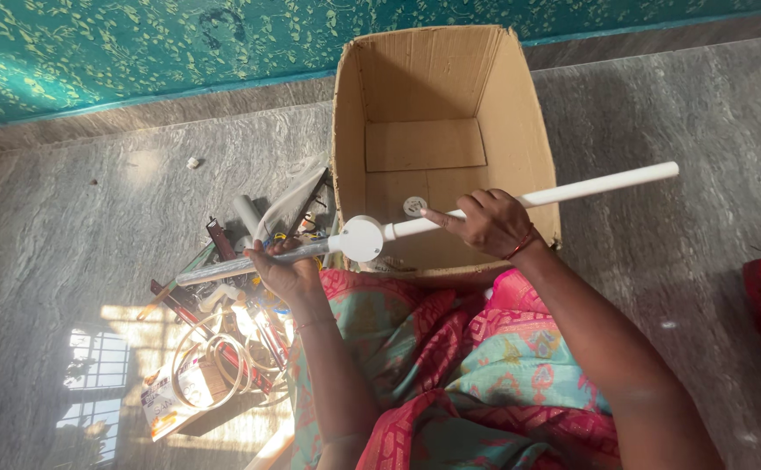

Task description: The person sits on the floor and handles various white plastic plumbing fittings and pipes, picking them up from a pile and placing them into a cardboard box. The person also briefly assembles a pipe with a fitting before placing the components into the box.

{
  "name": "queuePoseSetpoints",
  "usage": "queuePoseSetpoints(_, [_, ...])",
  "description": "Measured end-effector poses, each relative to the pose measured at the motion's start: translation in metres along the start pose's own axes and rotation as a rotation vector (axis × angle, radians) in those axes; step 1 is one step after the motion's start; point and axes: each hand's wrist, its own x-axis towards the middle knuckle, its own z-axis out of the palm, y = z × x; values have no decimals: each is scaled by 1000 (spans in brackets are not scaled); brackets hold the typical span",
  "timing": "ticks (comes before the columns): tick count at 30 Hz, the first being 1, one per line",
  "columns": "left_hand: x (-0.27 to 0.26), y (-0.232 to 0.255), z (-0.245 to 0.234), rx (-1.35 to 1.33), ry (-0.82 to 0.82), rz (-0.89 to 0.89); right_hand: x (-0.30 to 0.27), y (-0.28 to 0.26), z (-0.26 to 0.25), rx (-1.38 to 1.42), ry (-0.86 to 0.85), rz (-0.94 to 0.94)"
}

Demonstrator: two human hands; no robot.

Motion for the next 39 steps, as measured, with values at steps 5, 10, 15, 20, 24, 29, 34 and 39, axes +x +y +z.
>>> queuePoseSetpoints(5, [7,-5,-15,19,41,9,0,-1,1,51,21,84])
queuePoseSetpoints(10, [3,-18,-14,29,9,-29,-1,7,12,45,104,154])
queuePoseSetpoints(15, [-9,-33,-2,-19,-109,-86,-7,13,21,-16,116,215])
queuePoseSetpoints(20, [-33,-40,17,289,-231,-184,-14,20,32,-2,55,251])
queuePoseSetpoints(24, [-38,-44,21,277,-427,-276,-19,28,38,10,38,312])
queuePoseSetpoints(29, [-46,-62,16,257,-343,-229,-12,19,43,28,-55,288])
queuePoseSetpoints(34, [-61,-75,17,280,-299,-271,0,-11,46,278,-62,253])
queuePoseSetpoints(39, [-62,-72,17,322,-395,-318,-3,-11,47,311,-95,224])
